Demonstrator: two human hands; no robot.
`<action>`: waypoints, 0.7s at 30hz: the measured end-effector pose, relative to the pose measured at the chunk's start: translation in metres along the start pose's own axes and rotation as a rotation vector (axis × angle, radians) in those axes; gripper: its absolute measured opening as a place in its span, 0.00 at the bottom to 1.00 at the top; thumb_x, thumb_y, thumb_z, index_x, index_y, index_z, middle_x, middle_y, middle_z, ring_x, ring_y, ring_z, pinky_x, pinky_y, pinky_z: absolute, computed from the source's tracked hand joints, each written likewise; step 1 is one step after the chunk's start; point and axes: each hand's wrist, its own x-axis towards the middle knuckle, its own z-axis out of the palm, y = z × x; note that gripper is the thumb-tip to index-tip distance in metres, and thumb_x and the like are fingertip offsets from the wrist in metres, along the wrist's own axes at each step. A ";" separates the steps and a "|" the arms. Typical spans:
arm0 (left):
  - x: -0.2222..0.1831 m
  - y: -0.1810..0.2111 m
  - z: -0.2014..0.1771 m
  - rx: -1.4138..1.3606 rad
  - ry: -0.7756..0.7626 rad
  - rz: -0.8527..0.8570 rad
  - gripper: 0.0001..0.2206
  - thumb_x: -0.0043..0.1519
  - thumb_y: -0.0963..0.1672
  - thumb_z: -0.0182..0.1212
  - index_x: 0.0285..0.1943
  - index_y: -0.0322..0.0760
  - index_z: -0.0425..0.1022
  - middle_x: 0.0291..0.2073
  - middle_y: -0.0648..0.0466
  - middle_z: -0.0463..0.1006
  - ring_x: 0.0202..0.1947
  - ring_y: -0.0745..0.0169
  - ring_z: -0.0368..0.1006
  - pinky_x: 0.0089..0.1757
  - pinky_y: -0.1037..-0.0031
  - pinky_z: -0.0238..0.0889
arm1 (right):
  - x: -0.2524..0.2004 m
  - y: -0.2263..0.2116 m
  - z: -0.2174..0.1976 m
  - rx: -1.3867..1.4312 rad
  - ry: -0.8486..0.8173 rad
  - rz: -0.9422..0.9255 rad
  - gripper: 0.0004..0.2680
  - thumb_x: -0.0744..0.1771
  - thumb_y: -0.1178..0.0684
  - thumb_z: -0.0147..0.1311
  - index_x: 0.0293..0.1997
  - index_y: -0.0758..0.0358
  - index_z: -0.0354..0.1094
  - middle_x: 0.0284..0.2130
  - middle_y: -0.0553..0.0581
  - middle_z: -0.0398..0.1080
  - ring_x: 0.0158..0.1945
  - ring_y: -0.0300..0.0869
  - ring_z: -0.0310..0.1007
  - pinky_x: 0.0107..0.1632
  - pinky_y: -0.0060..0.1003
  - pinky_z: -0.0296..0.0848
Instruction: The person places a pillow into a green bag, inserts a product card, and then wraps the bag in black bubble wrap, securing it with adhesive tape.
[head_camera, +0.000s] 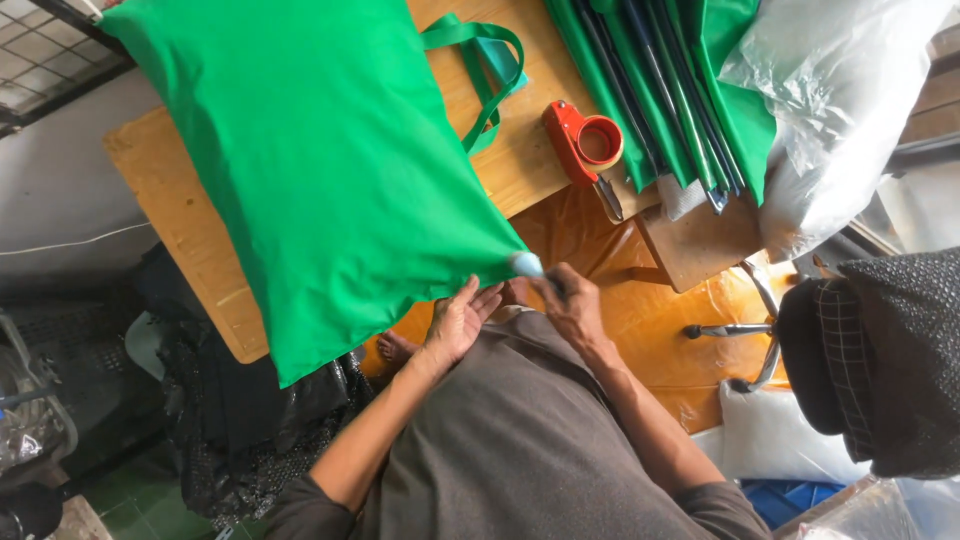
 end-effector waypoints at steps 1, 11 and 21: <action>0.003 -0.002 0.009 0.006 -0.003 -0.006 0.09 0.62 0.42 0.68 0.44 0.29 0.78 0.47 0.34 0.81 0.52 0.37 0.78 0.57 0.50 0.70 | -0.001 -0.012 0.004 0.000 0.008 0.005 0.06 0.65 0.46 0.65 0.37 0.53 0.75 0.24 0.56 0.73 0.30 0.46 0.76 0.36 0.42 0.73; 0.003 0.002 0.042 -0.081 -0.065 -0.118 0.17 0.65 0.44 0.62 0.53 0.19 0.74 0.55 0.23 0.73 0.60 0.29 0.71 0.63 0.48 0.64 | 0.005 0.017 -0.016 -0.040 0.089 0.104 0.06 0.66 0.46 0.63 0.39 0.53 0.74 0.26 0.60 0.73 0.33 0.52 0.76 0.37 0.47 0.72; -0.012 0.013 0.054 -0.011 -0.085 -0.148 0.18 0.64 0.45 0.62 0.56 0.20 0.74 0.55 0.25 0.74 0.60 0.32 0.71 0.63 0.50 0.63 | 0.006 0.035 -0.011 -0.009 0.076 0.112 0.09 0.68 0.44 0.59 0.40 0.56 0.72 0.24 0.65 0.69 0.29 0.55 0.73 0.35 0.51 0.68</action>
